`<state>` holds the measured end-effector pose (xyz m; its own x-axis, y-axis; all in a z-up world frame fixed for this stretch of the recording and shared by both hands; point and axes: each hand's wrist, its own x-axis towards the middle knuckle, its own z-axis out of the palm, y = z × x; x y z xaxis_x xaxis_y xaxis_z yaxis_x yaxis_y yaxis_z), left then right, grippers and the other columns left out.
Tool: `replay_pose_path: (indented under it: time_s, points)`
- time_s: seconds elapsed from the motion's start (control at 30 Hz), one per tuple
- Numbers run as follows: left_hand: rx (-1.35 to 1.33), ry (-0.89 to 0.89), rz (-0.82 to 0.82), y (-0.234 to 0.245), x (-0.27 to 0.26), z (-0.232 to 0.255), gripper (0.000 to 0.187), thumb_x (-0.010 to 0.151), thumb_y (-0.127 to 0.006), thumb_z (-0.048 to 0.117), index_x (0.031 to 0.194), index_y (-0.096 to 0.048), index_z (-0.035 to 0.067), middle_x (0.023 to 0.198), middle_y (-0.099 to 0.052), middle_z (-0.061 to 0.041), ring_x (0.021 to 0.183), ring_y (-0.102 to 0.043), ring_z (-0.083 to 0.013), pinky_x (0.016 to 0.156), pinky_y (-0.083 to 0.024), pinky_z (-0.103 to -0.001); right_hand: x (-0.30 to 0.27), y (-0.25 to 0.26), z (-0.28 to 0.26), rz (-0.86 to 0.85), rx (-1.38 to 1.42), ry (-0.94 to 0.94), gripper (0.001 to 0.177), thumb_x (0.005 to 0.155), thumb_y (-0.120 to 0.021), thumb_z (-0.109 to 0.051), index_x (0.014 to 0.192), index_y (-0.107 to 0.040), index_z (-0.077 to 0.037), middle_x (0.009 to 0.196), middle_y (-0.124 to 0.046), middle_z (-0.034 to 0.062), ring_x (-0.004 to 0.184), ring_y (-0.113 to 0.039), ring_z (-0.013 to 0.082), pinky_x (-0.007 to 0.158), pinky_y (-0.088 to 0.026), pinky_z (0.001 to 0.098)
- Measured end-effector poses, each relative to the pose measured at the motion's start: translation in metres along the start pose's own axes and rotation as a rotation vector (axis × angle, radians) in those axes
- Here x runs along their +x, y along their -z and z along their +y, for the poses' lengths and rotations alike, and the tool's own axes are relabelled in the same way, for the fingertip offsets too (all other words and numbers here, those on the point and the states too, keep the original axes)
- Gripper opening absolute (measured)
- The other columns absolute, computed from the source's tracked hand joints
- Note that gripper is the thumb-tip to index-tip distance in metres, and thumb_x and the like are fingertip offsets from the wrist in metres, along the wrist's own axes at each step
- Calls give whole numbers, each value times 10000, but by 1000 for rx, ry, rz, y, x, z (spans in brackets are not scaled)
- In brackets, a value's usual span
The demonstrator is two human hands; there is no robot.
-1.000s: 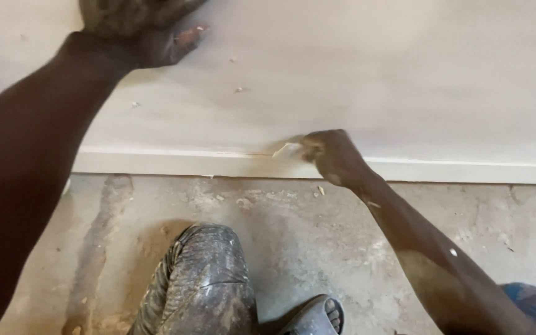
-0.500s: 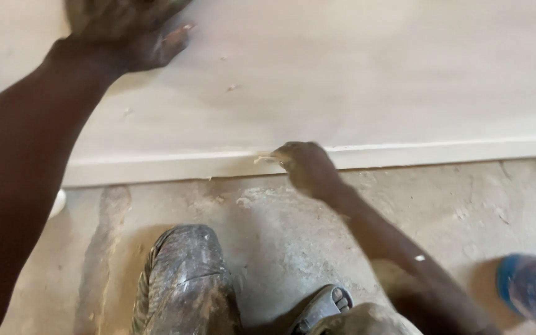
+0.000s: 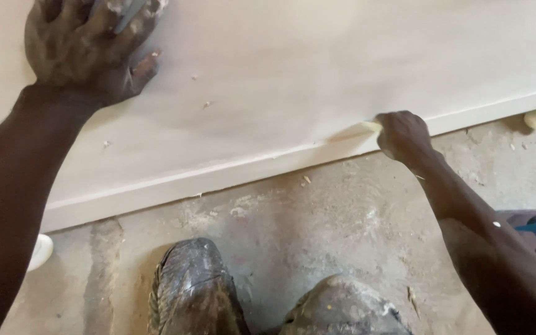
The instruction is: Applying putty to the seams and edges of a wooden furniture frame using a small spreader tool.
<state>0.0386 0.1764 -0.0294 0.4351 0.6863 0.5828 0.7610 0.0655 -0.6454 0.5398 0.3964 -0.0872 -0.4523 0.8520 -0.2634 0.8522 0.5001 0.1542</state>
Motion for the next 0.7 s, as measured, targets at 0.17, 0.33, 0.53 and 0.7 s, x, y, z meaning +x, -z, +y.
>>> replay_pose_path:
  time_s: [0.17,0.33,0.53,0.7]
  points:
    - [186,51,80,5,0,3,635,905,-868,688,1441,-657,422,1458,-621,131,1224,-604,-108,936,-462,-258,6,-9,-75,-23,194,183,587,801,-506,44,1328,-687,-138,1219,-740,98,1130,-662,333,974,-521,513]
    - [124,30,55,11,7,2,750,887,-932,647,1535,-666,380,1551,-565,45,1310,-594,-183,976,-511,-300,-19,-6,-193,-40,81,308,166,810,-548,36,732,-645,-74,601,-594,22,626,-604,196,595,-534,371]
    - [68,12,44,10,5,-1,656,1015,-881,584,1568,-672,300,1617,-522,-19,1326,-593,-248,1001,-525,-360,-45,4,-265,-55,353,549,144,838,-558,58,831,-662,-42,684,-653,84,662,-639,253,666,-541,437]
    - [-416,115,-375,5,4,-2,634,1344,-717,395,1794,-315,201,1677,-86,-103,1530,-110,-424,1204,-134,-680,-29,-44,-189,59,1080,590,242,989,-565,-169,750,-538,-142,666,-518,-28,570,-469,130,569,-426,339]
